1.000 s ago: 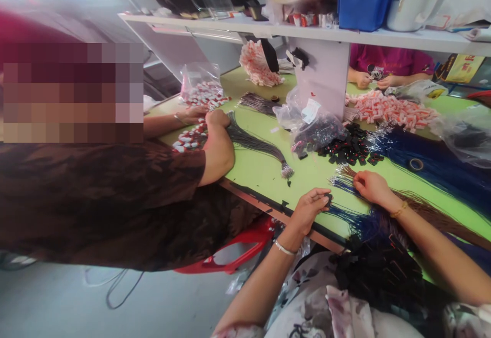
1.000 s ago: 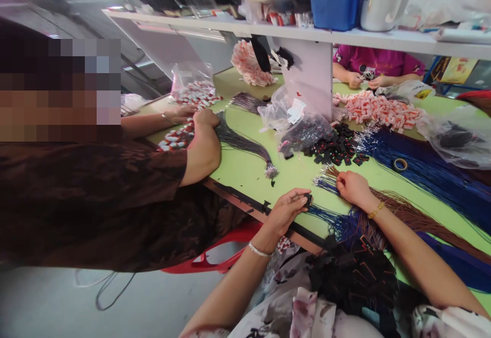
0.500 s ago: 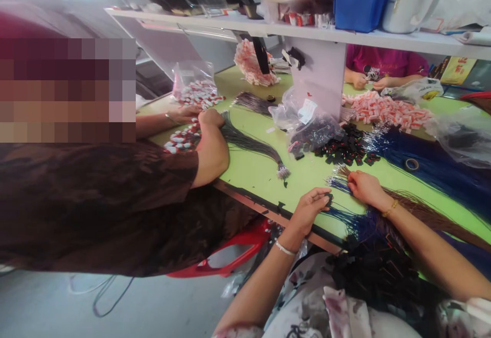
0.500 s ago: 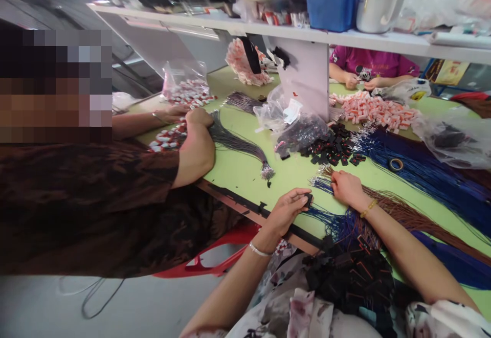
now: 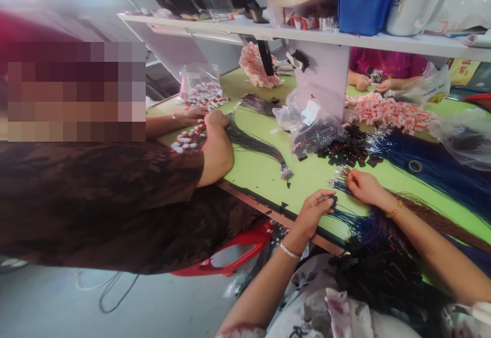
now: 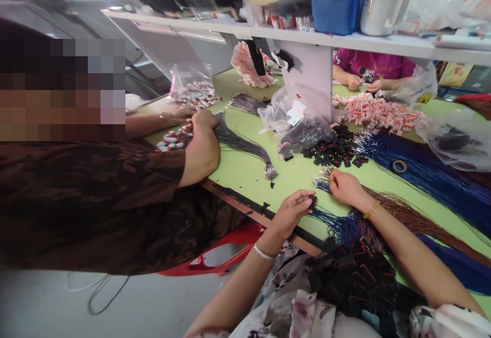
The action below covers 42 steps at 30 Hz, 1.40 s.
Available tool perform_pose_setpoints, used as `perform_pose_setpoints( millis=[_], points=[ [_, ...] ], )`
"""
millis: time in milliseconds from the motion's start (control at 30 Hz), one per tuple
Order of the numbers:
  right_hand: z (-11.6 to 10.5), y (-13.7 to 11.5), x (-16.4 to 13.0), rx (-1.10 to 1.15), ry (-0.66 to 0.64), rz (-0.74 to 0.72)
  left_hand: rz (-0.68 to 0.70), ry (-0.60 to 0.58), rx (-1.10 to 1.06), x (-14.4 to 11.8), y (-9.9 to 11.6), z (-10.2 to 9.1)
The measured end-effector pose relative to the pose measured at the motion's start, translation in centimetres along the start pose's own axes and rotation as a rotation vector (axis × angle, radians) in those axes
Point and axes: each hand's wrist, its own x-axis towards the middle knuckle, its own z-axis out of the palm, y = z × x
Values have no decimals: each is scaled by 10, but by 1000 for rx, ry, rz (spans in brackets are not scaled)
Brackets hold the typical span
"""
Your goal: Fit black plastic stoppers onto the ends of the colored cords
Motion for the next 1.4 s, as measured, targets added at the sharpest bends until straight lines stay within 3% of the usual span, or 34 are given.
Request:
perform_pose_setpoints(
  millis=[167, 367, 633, 1033, 1200, 1400],
  points=[
    [6, -17, 7, 335, 56, -108, 26, 2, -125, 2, -4, 5],
    [8, -27, -9, 552, 107, -79, -13, -12, -293, 6, -8, 8],
    [12, -27, -33, 410, 228, -135, -44, -81, -389, 10, -8, 9],
    [17, -29, -38, 180, 230, -263, -45, -114, -366, 11, -8, 9],
    [24, -28, -36, 145, 226, -272, -27, -47, -346, 9, -12, 13],
    [24, -22, -37, 273, 198, -209, -6, 27, -330, 9, -11, 20]
  ],
)
